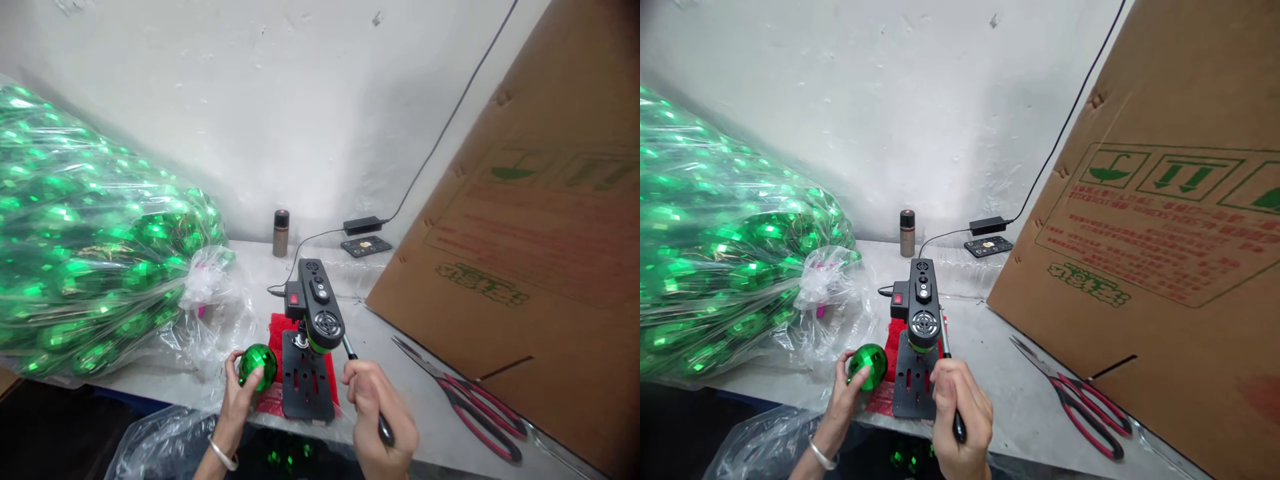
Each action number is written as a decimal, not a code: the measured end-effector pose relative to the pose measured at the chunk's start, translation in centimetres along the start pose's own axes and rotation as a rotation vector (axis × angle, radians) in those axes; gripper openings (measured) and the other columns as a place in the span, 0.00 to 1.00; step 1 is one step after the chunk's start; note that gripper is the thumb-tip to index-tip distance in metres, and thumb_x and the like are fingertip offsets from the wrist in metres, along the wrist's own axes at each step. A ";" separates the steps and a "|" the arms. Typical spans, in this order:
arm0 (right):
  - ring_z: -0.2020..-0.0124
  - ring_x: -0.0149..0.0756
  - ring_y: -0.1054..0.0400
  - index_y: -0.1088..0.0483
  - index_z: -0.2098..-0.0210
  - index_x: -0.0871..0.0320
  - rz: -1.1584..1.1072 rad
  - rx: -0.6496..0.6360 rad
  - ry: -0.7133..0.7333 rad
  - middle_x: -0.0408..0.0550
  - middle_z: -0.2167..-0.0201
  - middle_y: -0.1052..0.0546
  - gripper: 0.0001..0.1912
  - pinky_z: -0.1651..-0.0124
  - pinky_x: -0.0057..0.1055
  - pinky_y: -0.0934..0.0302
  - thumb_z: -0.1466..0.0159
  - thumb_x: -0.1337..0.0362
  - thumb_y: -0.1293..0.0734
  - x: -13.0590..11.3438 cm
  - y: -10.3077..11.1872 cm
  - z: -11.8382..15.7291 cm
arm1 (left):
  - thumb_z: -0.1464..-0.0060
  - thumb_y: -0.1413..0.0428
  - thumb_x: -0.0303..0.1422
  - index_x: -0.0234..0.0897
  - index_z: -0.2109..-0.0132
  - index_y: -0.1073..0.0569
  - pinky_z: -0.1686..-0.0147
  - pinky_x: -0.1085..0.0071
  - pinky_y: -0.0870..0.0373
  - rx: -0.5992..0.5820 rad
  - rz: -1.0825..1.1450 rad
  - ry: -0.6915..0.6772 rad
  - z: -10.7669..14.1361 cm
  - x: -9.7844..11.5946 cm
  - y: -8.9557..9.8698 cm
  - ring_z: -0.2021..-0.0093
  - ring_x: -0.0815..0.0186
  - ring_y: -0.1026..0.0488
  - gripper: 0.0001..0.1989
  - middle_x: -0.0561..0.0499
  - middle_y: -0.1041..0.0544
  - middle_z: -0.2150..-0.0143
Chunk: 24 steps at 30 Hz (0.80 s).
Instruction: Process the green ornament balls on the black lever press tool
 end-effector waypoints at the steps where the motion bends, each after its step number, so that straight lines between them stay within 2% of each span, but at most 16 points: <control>1: 0.73 0.28 0.32 0.38 0.71 0.55 0.002 0.002 -0.005 0.42 0.74 0.32 0.16 0.71 0.24 0.38 0.29 0.78 0.41 0.0 0.0 0.0 | 0.49 0.35 0.49 0.40 0.39 0.32 0.41 0.50 0.23 0.001 -0.152 -0.105 0.1 0.0 -0.3 0.43 0.48 0.19 0.35 0.41 0.20 0.43; 4: 0.73 0.28 0.32 0.38 0.70 0.55 0.008 -0.012 -0.017 0.41 0.74 0.31 0.16 0.71 0.24 0.38 0.29 0.77 0.41 0.0 0.0 0.1 | 0.48 0.38 0.46 0.41 0.42 0.28 0.33 0.43 0.30 -0.064 -0.485 -0.371 0.9 0.5 -1.5 0.36 0.43 0.24 0.29 0.38 0.22 0.39; 6: 0.74 0.28 0.32 0.37 0.70 0.55 0.014 -0.025 -0.016 0.41 0.74 0.30 0.15 0.71 0.24 0.38 0.28 0.77 0.41 -0.1 0.0 0.0 | 0.49 0.39 0.44 0.41 0.45 0.27 0.35 0.40 0.29 -0.084 -0.600 -0.438 1.4 0.9 -1.7 0.39 0.42 0.23 0.26 0.37 0.20 0.43; 8: 0.74 0.28 0.32 0.37 0.69 0.55 0.015 -0.025 -0.017 0.41 0.74 0.31 0.15 0.71 0.24 0.38 0.28 0.77 0.41 -0.2 0.1 0.0 | 0.50 0.40 0.44 0.39 0.46 0.29 0.40 0.41 0.25 -0.093 -0.669 -0.424 1.6 1.4 -1.2 0.44 0.42 0.20 0.25 0.37 0.19 0.47; 10: 0.73 0.28 0.32 0.37 0.70 0.55 0.010 -0.016 -0.024 0.41 0.75 0.31 0.16 0.71 0.24 0.39 0.28 0.77 0.41 -0.2 0.1 0.1 | 0.52 0.40 0.42 0.38 0.45 0.30 0.41 0.43 0.24 -0.148 -0.708 -0.374 1.6 2.0 -0.5 0.45 0.42 0.19 0.28 0.36 0.19 0.48; 13: 0.74 0.27 0.33 0.36 0.70 0.55 -0.003 -0.017 -0.037 0.41 0.74 0.30 0.16 0.72 0.24 0.39 0.27 0.76 0.41 -0.3 0.1 -0.2 | 0.54 0.38 0.43 0.38 0.36 0.32 0.35 0.44 0.29 -0.295 -0.738 -0.264 1.3 2.5 0.3 0.36 0.39 0.24 0.37 0.33 0.22 0.37; 15: 0.75 0.28 0.33 0.36 0.70 0.55 -0.004 -0.026 -0.053 0.41 0.74 0.30 0.16 0.72 0.25 0.40 0.27 0.75 0.41 -0.5 0.1 -0.7 | 0.52 0.38 0.48 0.38 0.33 0.34 0.30 0.43 0.35 -0.343 -0.735 -0.189 1.0 2.7 0.6 0.30 0.38 0.30 0.41 0.32 0.27 0.31; 17: 0.74 0.28 0.34 0.37 0.70 0.55 -0.004 -0.031 -0.080 0.41 0.75 0.31 0.16 0.71 0.25 0.39 0.26 0.75 0.40 -0.7 0.0 -1.5 | 0.49 0.39 0.54 0.38 0.34 0.34 0.28 0.43 0.39 -0.318 -0.682 -0.128 0.7 2.7 0.7 0.28 0.39 0.32 0.40 0.32 0.29 0.29; 19: 0.74 0.27 0.35 0.38 0.71 0.55 -0.004 -0.034 -0.099 0.40 0.76 0.33 0.17 0.71 0.25 0.40 0.26 0.75 0.40 -0.9 0.0 -2.2 | 0.49 0.39 0.57 0.38 0.36 0.34 0.28 0.44 0.39 -0.261 -0.562 -0.073 0.5 2.6 0.5 0.30 0.40 0.29 0.41 0.32 0.26 0.32; 21: 0.75 0.26 0.36 0.39 0.71 0.55 -0.002 -0.038 -0.099 0.39 0.77 0.34 0.17 0.71 0.24 0.41 0.26 0.75 0.40 -1.1 0.0 -2.7 | 0.50 0.36 0.58 0.40 0.37 0.36 0.32 0.47 0.34 -0.230 -0.357 0.006 0.6 2.2 -0.1 0.36 0.43 0.24 0.41 0.36 0.22 0.38; 24: 0.76 0.25 0.37 0.40 0.71 0.54 0.001 -0.050 -0.091 0.38 0.77 0.34 0.17 0.71 0.23 0.42 0.26 0.76 0.40 -1.3 0.0 -3.0 | 0.52 0.31 0.56 0.43 0.39 0.40 0.45 0.55 0.23 -0.235 0.052 0.161 1.0 1.5 -1.9 0.48 0.50 0.18 0.42 0.43 0.19 0.46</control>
Point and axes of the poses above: each hand's wrist, its own z-axis away from the middle knuckle, its own y-axis out of the back of the hand, x = y × z, the point moved 6 cm from there along -z, towards the middle knuckle
